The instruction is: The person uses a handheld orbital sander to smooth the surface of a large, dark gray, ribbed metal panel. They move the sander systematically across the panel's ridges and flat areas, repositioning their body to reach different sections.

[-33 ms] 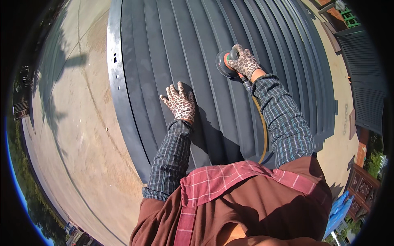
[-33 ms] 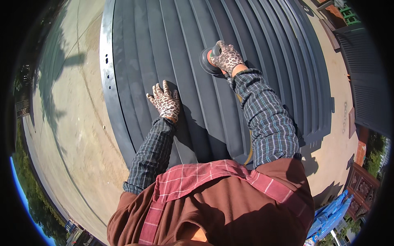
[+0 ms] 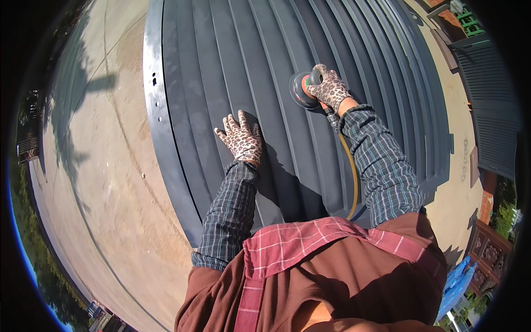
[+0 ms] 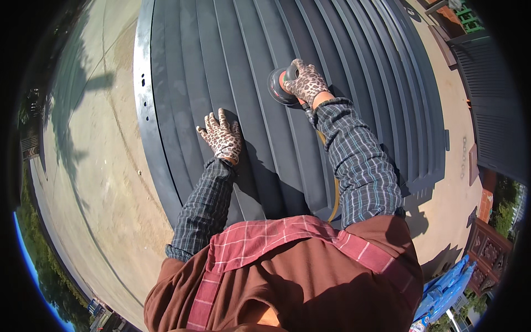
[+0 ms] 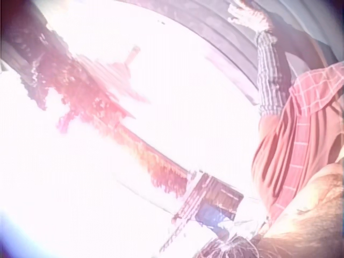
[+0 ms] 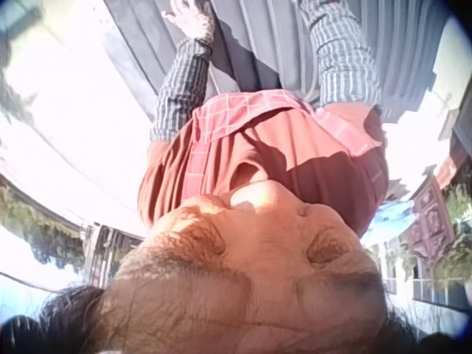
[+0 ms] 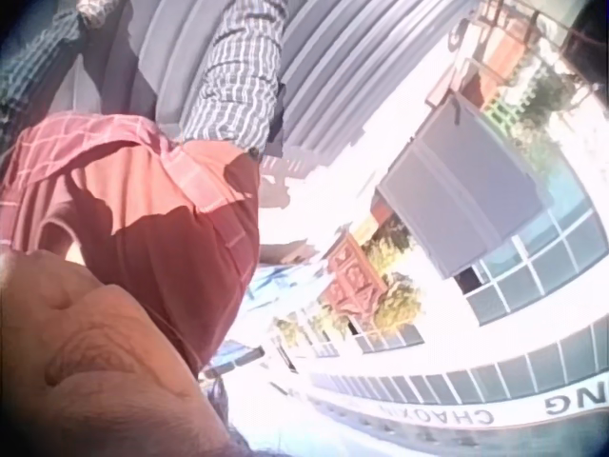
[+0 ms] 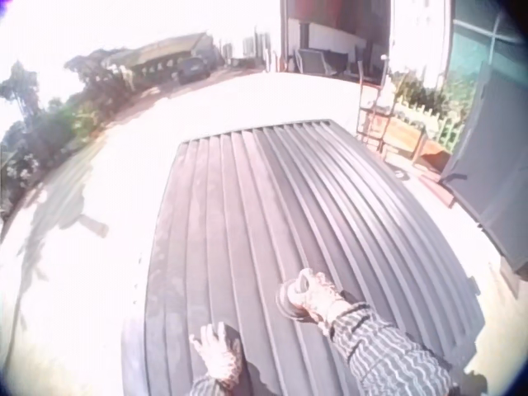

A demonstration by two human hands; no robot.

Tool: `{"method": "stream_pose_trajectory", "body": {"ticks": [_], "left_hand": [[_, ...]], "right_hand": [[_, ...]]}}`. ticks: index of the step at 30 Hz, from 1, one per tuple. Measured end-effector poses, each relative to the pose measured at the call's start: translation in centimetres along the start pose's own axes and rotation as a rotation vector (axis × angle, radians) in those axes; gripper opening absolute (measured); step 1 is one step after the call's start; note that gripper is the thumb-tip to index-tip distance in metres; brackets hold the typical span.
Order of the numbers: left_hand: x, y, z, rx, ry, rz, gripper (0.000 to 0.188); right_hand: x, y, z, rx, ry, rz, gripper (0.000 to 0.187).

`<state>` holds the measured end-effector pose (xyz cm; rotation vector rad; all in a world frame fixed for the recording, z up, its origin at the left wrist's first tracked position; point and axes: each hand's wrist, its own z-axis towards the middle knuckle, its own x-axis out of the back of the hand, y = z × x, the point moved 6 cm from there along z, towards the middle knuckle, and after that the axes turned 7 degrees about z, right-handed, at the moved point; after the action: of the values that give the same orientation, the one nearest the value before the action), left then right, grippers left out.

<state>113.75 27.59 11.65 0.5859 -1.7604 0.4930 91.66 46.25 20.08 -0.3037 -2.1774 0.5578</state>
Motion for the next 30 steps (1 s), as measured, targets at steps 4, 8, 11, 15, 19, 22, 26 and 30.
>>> {"method": "stream_pose_trajectory", "body": {"ticks": [4,8,11,15,19,22,26,30], "left_hand": [[-0.3,0.1,0.2,-0.010,0.034,-0.026,0.066],[-0.6,-0.1,0.4,-0.022,0.077,-0.056,0.063],[-0.8,0.0,0.4,-0.023,0.075,-0.043,0.063],[-0.8,0.0,0.3,-0.025,0.059,-0.031,0.064],[-0.3,0.1,0.0,-0.024,0.031,-0.033,0.063],[-0.2,0.0,-0.3,-0.023,0.030,-0.024,0.062],[0.0,0.2,-0.7,-0.031,0.014,-0.039,0.062],[0.4,0.3,-0.9,-0.030,-0.012,-0.019,0.063]], "right_hand": [[-2.1,3.8,-3.5,0.027,0.011,0.036,0.072],[-3.5,5.8,-6.1,0.046,0.023,0.061,0.067],[-3.4,5.7,-6.1,0.041,0.031,0.076,0.067],[-2.3,4.1,-3.8,0.032,0.018,0.045,0.069],[-1.2,2.9,-1.3,0.001,0.019,0.049,0.067],[-0.5,1.5,0.0,-0.016,0.022,0.020,0.067],[0.6,0.4,3.1,-0.004,0.017,0.075,0.066],[1.8,-1.2,5.2,0.028,0.086,0.158,0.067]]}}
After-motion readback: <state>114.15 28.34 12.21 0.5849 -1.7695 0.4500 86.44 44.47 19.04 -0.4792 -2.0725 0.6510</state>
